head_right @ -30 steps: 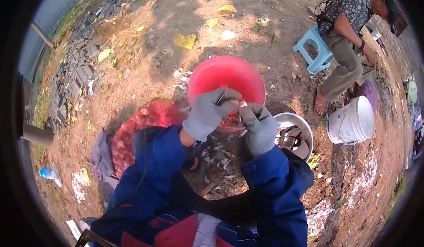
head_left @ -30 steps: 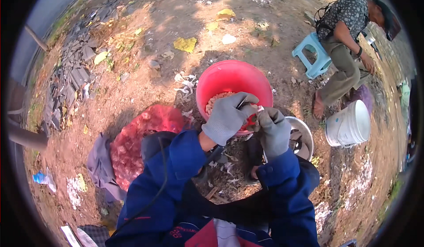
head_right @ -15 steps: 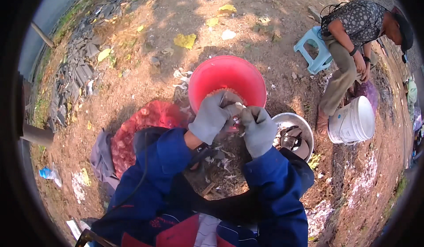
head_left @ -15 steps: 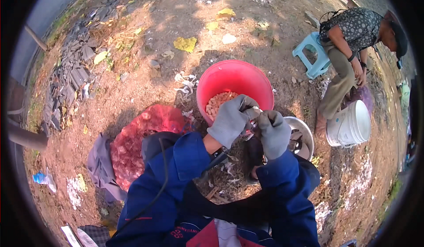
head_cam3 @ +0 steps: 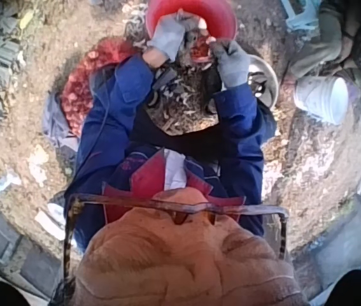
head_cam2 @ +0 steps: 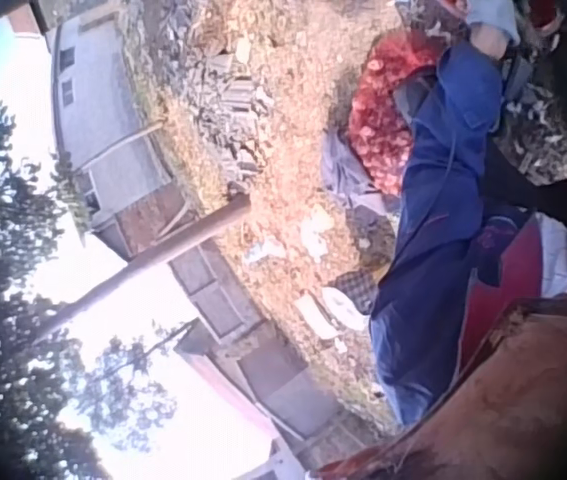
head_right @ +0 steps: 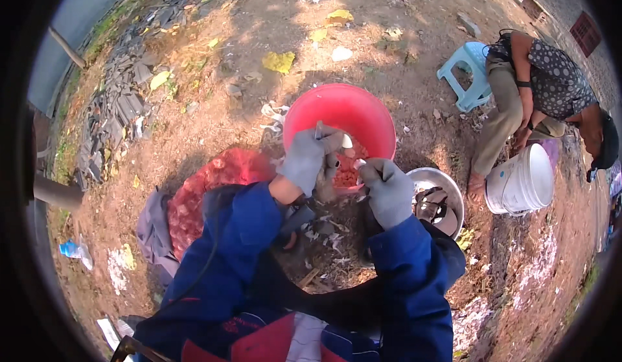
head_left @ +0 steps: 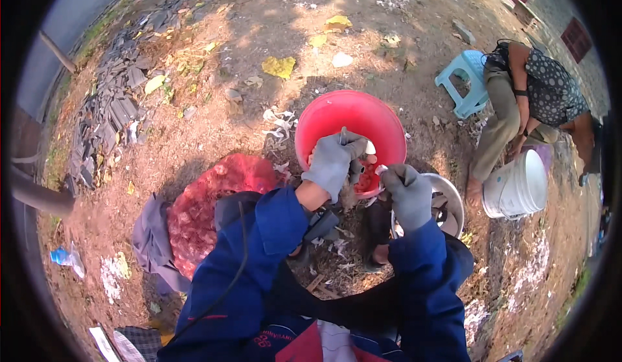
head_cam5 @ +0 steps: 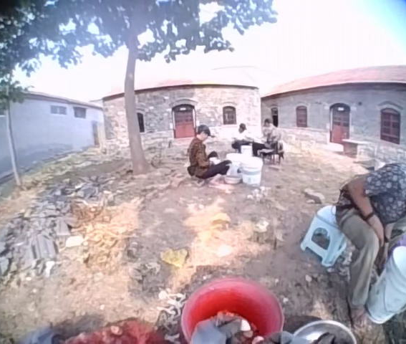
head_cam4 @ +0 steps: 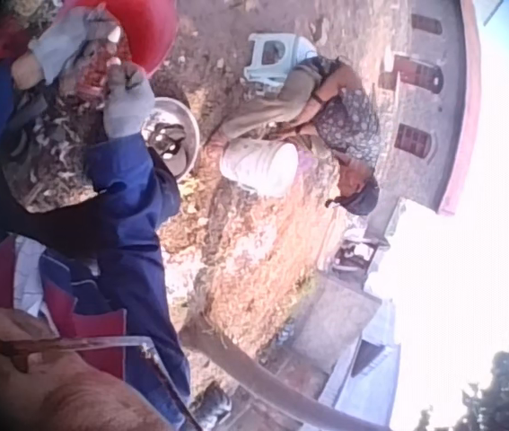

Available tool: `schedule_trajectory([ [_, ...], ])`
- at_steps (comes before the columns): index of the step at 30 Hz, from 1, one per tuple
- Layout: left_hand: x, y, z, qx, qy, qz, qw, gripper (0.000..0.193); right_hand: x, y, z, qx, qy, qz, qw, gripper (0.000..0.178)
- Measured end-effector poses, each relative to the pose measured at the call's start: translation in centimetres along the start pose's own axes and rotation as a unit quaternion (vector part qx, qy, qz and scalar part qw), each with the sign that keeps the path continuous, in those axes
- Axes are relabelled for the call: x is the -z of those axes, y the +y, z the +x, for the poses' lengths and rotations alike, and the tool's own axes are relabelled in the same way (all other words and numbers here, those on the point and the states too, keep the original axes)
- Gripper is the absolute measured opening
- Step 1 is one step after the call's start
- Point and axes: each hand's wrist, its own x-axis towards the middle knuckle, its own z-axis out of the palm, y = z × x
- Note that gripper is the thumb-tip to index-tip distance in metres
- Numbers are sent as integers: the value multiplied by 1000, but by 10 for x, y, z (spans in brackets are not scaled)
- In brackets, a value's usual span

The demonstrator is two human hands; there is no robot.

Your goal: Peeling skins off garlic cloves using a knife.

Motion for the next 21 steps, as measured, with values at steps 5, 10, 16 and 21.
schedule_trajectory([
  [5,-3,3,17,1,91,43,995,16,13,37,-4,229,-160,-470,838,33],
  [10,12,15,15,-35,111,19,993,18,-4,16,0,267,-60,-344,898,16],
  [16,11,10,17,11,30,-67,997,20,-14,8,-7,229,-97,-308,918,22],
  [21,-12,12,7,4,22,-70,997,19,-16,19,-9,182,-65,-326,925,28],
])
